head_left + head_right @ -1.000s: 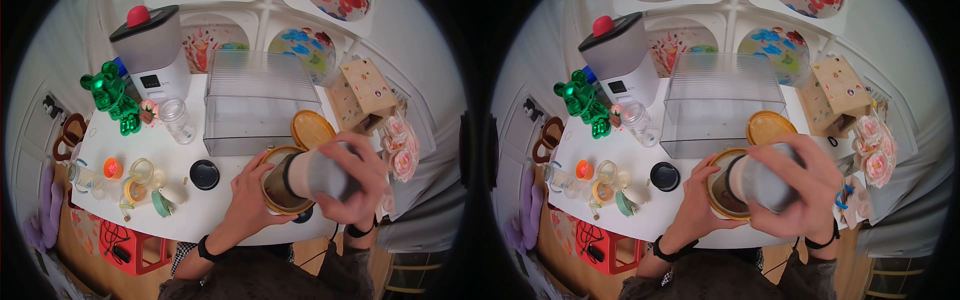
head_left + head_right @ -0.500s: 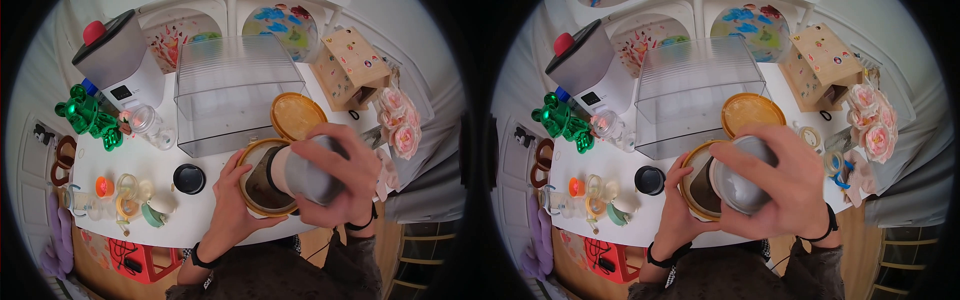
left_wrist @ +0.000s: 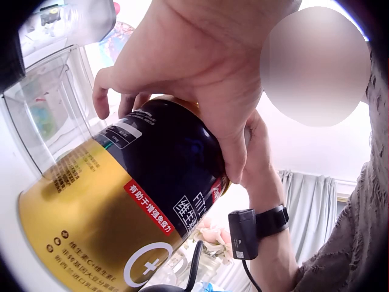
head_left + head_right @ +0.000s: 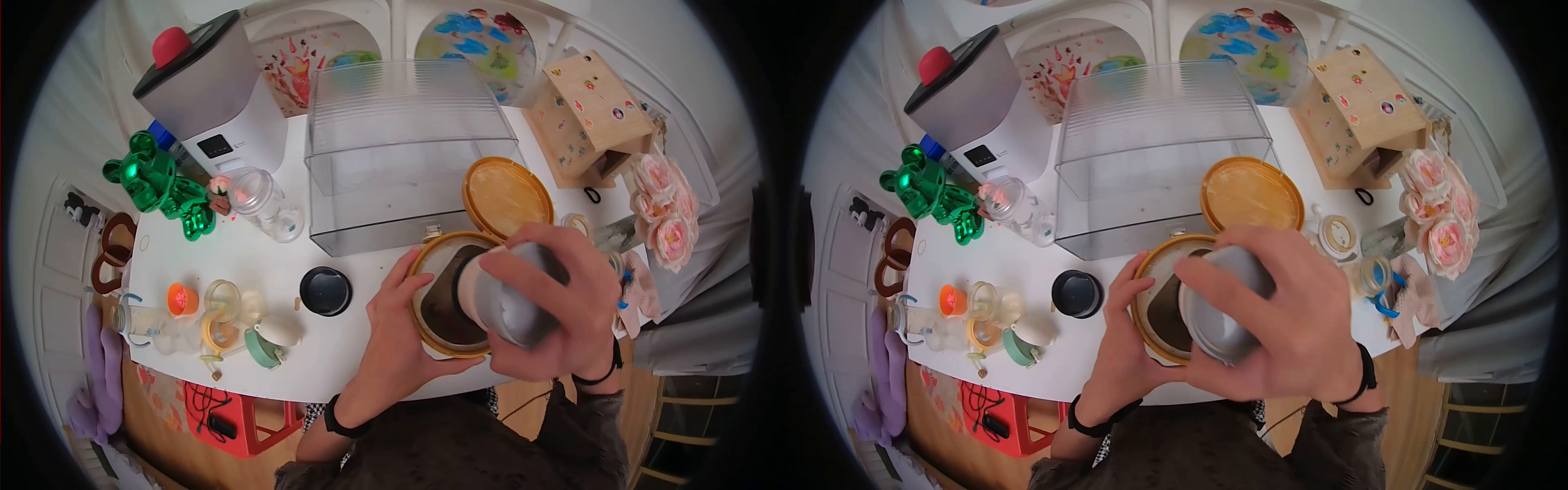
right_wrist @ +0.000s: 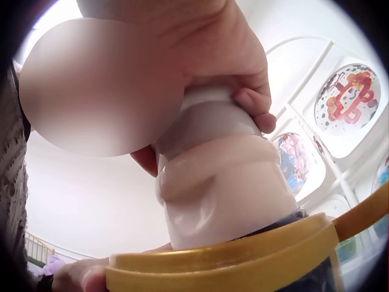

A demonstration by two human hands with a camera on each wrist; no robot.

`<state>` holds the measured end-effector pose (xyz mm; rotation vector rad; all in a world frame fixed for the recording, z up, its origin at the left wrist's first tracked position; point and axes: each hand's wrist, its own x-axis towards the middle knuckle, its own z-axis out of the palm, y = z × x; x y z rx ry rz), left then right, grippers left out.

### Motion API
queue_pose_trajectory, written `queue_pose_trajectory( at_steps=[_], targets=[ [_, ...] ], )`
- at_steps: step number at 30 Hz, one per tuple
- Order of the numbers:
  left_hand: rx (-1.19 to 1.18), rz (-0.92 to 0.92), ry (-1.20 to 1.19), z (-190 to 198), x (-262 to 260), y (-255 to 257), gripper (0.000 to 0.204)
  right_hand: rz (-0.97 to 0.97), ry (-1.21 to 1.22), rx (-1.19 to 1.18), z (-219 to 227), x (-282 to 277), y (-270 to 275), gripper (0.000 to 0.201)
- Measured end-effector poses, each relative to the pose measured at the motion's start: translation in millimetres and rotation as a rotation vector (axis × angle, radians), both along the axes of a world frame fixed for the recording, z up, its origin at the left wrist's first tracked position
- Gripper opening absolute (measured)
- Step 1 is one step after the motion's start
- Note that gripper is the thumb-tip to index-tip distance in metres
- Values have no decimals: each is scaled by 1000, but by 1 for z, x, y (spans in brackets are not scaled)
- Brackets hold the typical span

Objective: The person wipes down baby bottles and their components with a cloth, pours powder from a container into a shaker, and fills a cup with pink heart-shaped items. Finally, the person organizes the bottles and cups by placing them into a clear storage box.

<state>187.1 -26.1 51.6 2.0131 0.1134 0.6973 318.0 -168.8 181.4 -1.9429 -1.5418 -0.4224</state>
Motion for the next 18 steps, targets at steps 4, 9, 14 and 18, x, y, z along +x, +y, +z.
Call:
queue_pose_trajectory(
  at_steps=[4,9,14,18],
  targets=[
    [24,32,11,3,-2,-2,111,19,18,55,17,-10,-7,58],
    [64,28,23,6,-4,-3,111,22,-49,-3,-1,-10,-4,58],
    [79,46,39,6,-5,-4,114,-9,-48,106,1,-12,-7,57],
    [81,43,42,6,-3,-4,114,-60,-80,111,4,-15,-15,59]
  ],
)
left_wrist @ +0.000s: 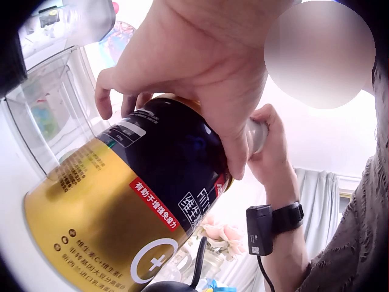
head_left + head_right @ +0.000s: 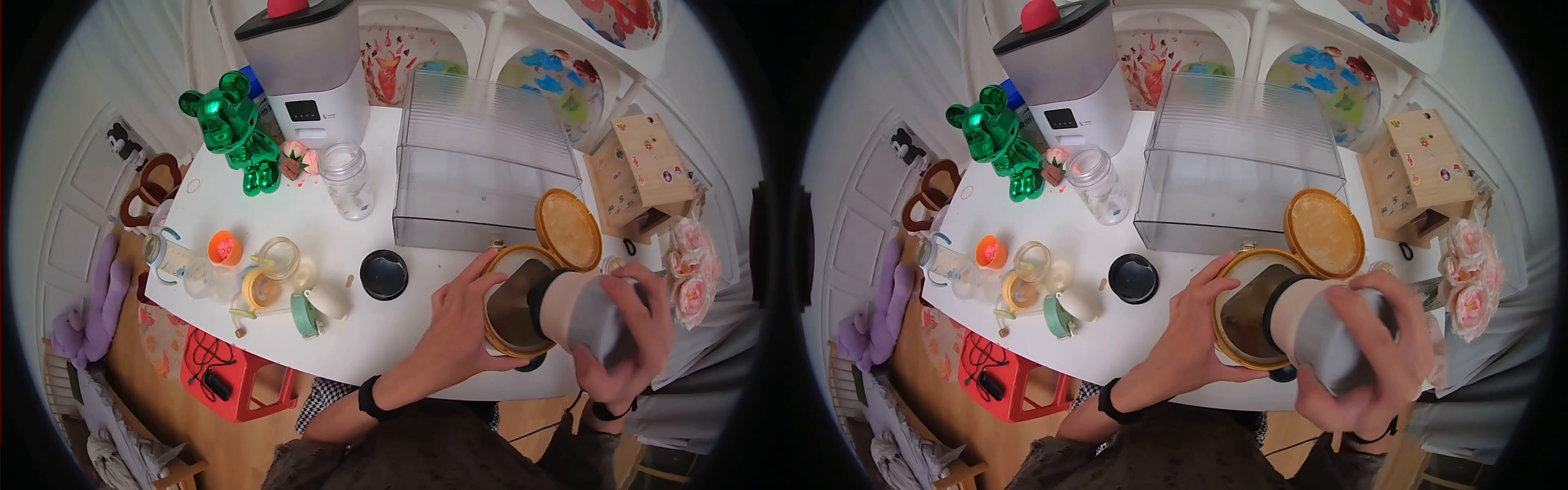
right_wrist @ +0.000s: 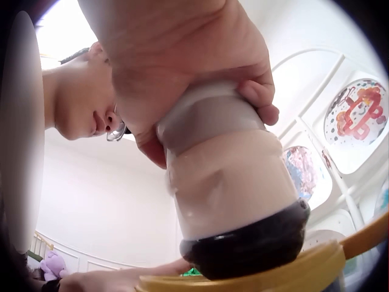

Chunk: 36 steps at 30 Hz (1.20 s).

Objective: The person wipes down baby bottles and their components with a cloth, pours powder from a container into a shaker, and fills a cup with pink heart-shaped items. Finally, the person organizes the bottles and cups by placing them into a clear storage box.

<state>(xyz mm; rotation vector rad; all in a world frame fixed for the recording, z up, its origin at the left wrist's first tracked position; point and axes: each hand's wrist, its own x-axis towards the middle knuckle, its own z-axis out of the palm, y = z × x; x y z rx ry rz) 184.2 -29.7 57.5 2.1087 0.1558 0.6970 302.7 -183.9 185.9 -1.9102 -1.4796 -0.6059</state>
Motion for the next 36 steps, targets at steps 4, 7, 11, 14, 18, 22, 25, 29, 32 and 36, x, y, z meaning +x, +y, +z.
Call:
queue_pose_trajectory(
  at_steps=[4,7,11,14,18,22,25,29,32,36],
  targets=[
    [-24,4,-12,0,-1,-1,114,0,12,-8,-7,2,2,61],
    [-16,5,10,1,-2,-1,113,17,-53,-58,-7,5,1,63],
    [0,7,9,1,-3,-1,112,6,-31,96,7,5,1,64],
    [10,4,-4,1,-2,0,112,21,-77,48,21,7,5,65],
    [6,8,-3,-1,-2,-1,112,56,-56,1,18,8,8,63],
    [1,4,10,1,-2,0,112,66,-41,-48,7,11,12,62],
    [2,5,-3,0,-3,-1,112,41,0,65,18,5,8,61],
    [1,2,-4,0,-2,0,113,105,-59,112,20,6,8,60],
    [-15,6,-17,-3,-2,-1,113,72,-6,-16,5,6,16,59],
    [-12,6,-7,-1,-2,-1,113,33,7,36,17,4,15,59]
  ],
)
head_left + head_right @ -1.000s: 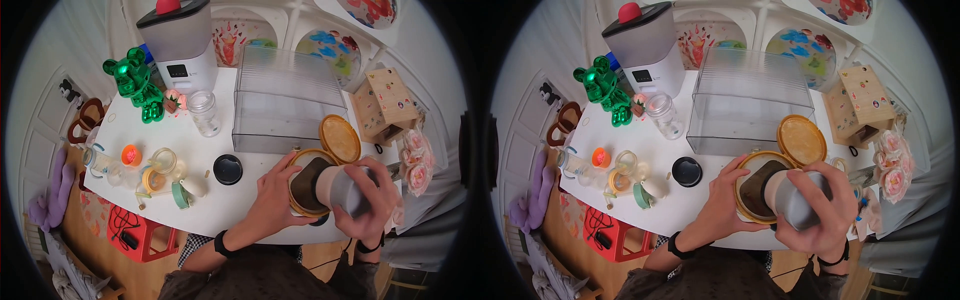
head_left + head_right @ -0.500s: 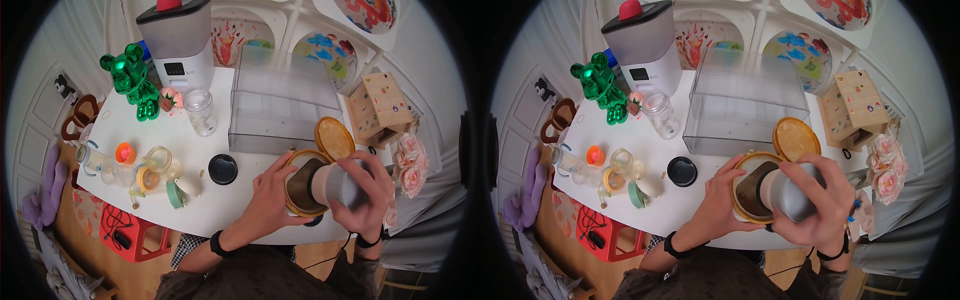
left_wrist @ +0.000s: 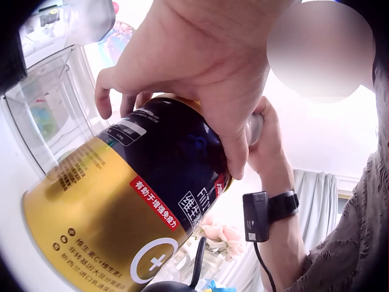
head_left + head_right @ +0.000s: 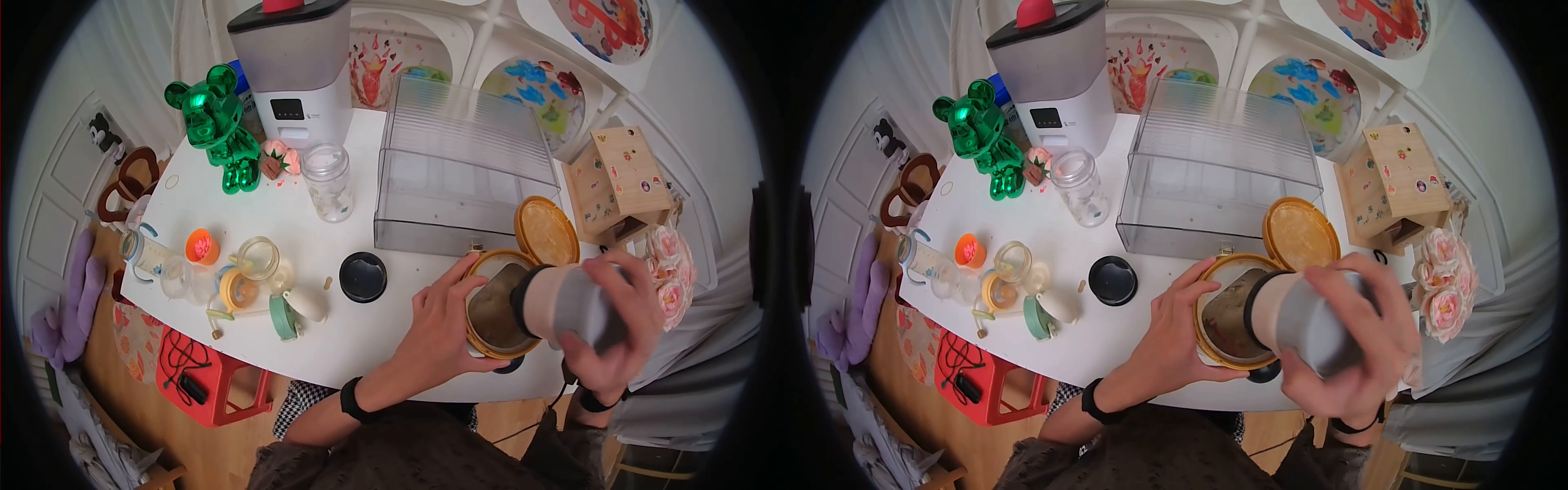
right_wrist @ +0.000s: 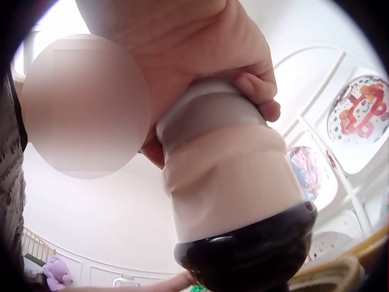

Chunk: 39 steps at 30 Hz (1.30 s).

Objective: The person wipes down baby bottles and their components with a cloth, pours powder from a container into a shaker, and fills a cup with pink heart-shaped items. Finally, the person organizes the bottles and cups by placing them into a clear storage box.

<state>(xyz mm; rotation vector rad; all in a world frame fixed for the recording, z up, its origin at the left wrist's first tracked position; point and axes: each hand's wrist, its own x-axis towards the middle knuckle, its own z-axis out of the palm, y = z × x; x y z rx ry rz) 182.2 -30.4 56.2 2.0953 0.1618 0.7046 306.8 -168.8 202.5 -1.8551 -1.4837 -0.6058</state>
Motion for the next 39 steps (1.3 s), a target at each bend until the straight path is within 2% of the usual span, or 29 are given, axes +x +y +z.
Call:
queue_pose_trajectory(
  at_steps=[5,7,8,11,13,15,17,19,20,23,27,29,31,33,35,36,37,39],
  targets=[
    [-2,1,1,0,0,0,113,157,-158,231,9,5,-1,58],
    [5,5,-7,-1,-1,0,113,102,-21,91,-1,4,2,55],
    [7,10,-7,-1,-1,0,113,20,53,-73,-4,-3,7,55],
    [19,6,-7,1,-1,2,108,12,34,-176,-14,1,7,56],
    [26,-13,8,3,-2,3,109,-13,56,-144,-1,-2,1,57],
    [26,-17,12,4,-2,3,110,99,-42,30,11,3,-5,58],
    [23,-20,14,3,-2,3,110,92,-55,32,12,2,-5,60],
    [11,-13,4,1,-2,2,109,83,51,25,-5,2,3,60],
    [10,-6,3,2,-2,2,109,13,86,-128,-6,-2,7,59],
    [6,-17,-1,3,-2,3,109,-27,37,-134,-7,-4,7,59],
    [19,-11,19,3,-2,2,110,54,-13,20,11,-8,-10,59],
    [30,-11,29,2,-2,2,111,56,23,40,-3,-4,-4,61],
    [27,-6,14,1,-2,1,111,-15,18,-173,-18,0,5,63],
    [27,-7,17,2,-1,2,111,-26,5,-185,-13,-2,1,63],
    [21,-14,31,1,-2,1,111,8,96,60,-3,-6,-8,58],
    [23,-16,29,2,-2,2,112,12,147,110,-2,-7,-9,58],
    [24,-17,25,2,-1,2,112,10,147,110,-3,-6,-6,58],
    [20,-13,19,2,-2,2,112,-9,19,-100,-10,0,5,61]
  ],
)
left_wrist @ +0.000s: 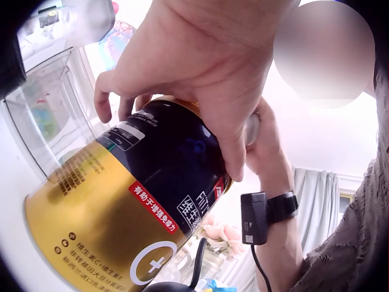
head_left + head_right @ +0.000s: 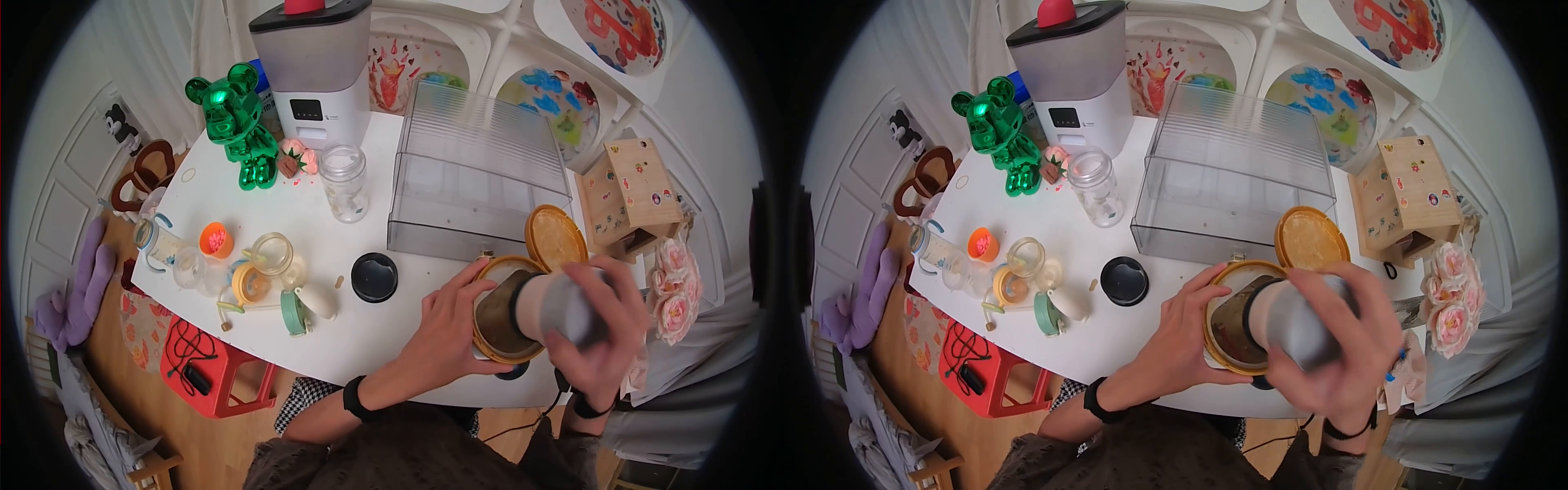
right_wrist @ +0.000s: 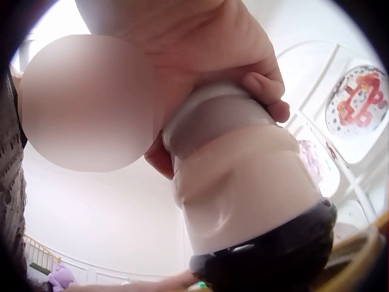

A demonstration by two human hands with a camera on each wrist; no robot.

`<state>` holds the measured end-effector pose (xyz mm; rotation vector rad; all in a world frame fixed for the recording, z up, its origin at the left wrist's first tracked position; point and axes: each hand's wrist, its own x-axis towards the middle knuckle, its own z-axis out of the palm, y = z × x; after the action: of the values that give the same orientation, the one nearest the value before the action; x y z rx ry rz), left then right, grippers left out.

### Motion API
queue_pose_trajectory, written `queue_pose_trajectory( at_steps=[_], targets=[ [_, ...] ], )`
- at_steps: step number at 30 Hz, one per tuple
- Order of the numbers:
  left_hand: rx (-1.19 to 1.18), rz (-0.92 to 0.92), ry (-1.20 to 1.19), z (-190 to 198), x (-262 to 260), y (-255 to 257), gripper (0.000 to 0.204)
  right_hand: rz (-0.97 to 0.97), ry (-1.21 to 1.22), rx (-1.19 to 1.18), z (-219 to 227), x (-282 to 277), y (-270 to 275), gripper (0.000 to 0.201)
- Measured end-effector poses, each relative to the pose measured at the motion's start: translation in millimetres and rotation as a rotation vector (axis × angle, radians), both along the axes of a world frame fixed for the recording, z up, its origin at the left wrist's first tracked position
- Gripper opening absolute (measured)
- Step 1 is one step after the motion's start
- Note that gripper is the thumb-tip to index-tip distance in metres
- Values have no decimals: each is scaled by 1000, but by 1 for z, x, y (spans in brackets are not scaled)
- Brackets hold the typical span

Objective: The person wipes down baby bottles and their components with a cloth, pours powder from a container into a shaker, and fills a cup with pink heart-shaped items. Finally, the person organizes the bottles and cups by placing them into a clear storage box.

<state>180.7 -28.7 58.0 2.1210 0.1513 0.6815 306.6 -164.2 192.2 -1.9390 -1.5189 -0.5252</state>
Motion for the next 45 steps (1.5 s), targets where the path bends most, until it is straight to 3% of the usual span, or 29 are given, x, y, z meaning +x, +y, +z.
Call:
queue_pose_trajectory(
  at_steps=[2,5,12,14,18,23,30,32,34,39,42,45],
  targets=[
    [2,-4,-6,0,0,1,111,4,-13,-56,-2,4,1,62],
    [-1,-3,-4,0,0,0,112,6,29,130,8,0,-8,62],
    [-8,-3,-7,0,-1,0,112,-33,39,112,-2,1,-6,60],
    [-10,-2,-10,0,0,0,111,-16,10,-61,-8,4,-1,58],
    [-10,-3,-4,-1,0,0,111,-9,61,57,4,1,-4,57],
    [-8,15,-17,-1,1,-1,108,44,37,-99,-9,7,7,58],
    [-1,-6,52,3,-3,-3,113,86,29,13,29,8,5,58],
    [-7,-18,56,5,-6,-2,114,65,29,28,13,9,13,58],
    [-21,-22,34,9,-9,0,109,45,47,-113,-2,10,17,59],
    [-8,-26,11,12,-17,3,110,87,144,19,8,11,6,56],
    [7,-12,32,13,-22,3,109,48,18,-73,-6,9,10,57],
    [46,42,82,13,-30,2,106,56,88,-15,4,8,7,56]
  ],
)
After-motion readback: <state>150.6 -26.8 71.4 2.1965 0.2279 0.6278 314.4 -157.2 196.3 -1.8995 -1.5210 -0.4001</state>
